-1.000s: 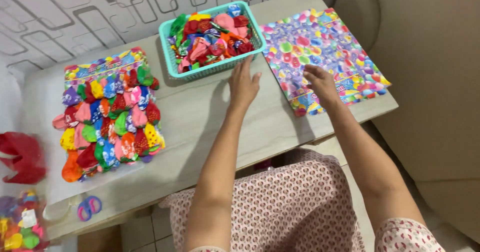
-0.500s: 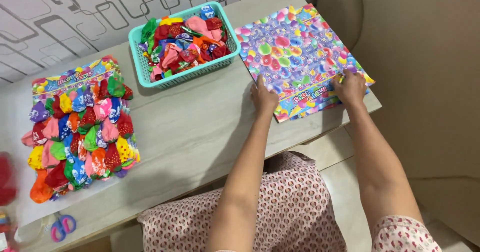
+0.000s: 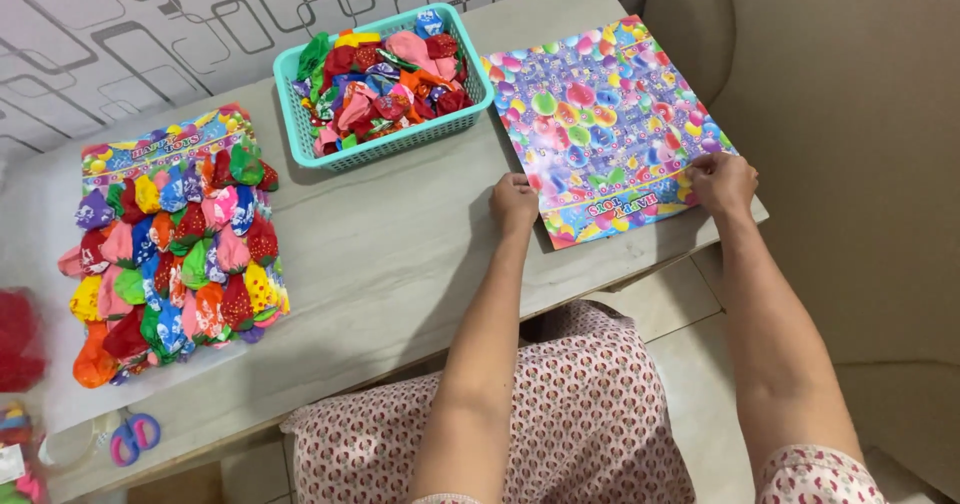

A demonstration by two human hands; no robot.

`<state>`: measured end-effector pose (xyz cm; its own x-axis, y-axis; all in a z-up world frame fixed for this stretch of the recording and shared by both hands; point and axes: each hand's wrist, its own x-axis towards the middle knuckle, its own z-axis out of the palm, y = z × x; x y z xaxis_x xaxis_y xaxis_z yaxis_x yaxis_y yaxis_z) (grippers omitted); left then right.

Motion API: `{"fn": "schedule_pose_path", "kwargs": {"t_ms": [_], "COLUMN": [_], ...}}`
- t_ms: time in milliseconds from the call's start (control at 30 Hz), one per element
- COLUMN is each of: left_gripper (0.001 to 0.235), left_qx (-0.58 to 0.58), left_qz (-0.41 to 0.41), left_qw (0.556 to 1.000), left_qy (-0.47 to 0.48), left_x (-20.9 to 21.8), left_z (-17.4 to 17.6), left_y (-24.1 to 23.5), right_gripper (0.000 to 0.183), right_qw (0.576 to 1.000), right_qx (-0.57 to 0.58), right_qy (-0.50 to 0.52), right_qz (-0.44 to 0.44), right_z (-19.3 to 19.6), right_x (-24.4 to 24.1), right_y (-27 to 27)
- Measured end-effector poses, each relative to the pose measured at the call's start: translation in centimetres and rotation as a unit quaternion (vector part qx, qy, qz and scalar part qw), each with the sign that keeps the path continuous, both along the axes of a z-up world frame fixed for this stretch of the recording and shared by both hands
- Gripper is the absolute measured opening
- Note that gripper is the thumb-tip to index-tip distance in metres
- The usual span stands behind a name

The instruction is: The person arranges colorful, uninflated balloons onto a printed cardboard sheet, folding the sheet to enclose them. They then place the completed package onto a stack of similar packages on the table.

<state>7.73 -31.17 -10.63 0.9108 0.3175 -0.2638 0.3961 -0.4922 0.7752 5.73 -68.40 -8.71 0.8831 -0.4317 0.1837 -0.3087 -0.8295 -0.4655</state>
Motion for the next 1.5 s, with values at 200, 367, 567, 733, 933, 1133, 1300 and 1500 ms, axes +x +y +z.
{"fn": "schedule_pose_path", "kwargs": {"t_ms": [200,367,567,733,933,1133,1300,1500], "left_gripper": [0.029,0.036,0.041,0.053,0.087,0.073,0.043,0.047], "left_qx": [-0.004,-0.004,-0.019,-0.054,-0.182,-0.618,-0.534,-0.469], "left_qz": [-0.042,-0.069,-0.106,-0.131,-0.056,0.077,0.032,-0.069], "left_qw": [0.998,0.996,0.994,0.990,0.981,0.782,0.824,0.863], "left_qy": [0.039,0.063,0.034,0.017,-0.019,-0.029,-0.186,-0.175], "left_x": [-3.2,-1.7,-4.3,-6.5,-7.9,-8.8,-4.8,-6.0], "left_z": [4.9,1.8,5.2,8.2,10.2,15.3,11.3,11.9], "left_y": [0.8,0.4,0.6,1.9,3.8,6.1,10.7,20.7], "right_gripper": [0.015,0.018,0.033,0.039,0.029,0.032,0.032,0.027], "right_qw": [0.998,0.997,0.994,0.993,0.869,0.817,0.706,0.675], "right_qx": [-0.059,-0.064,-0.105,0.106,0.455,0.529,0.660,0.715], "right_qy": [0.000,0.031,0.027,0.006,-0.183,-0.212,-0.209,-0.113], "right_qz": [-0.001,0.002,0.005,0.043,0.070,0.084,0.149,0.142], "right_z": [2.3,-0.8,3.5,8.1,13.5,17.3,12.4,10.9], "right_x": [-1.7,-1.0,-2.5,-3.5,-4.8,-8.5,-7.5,-4.5], "right_y": [1.6,1.2,4.3,6.0,8.3,14.2,15.4,16.9]}}
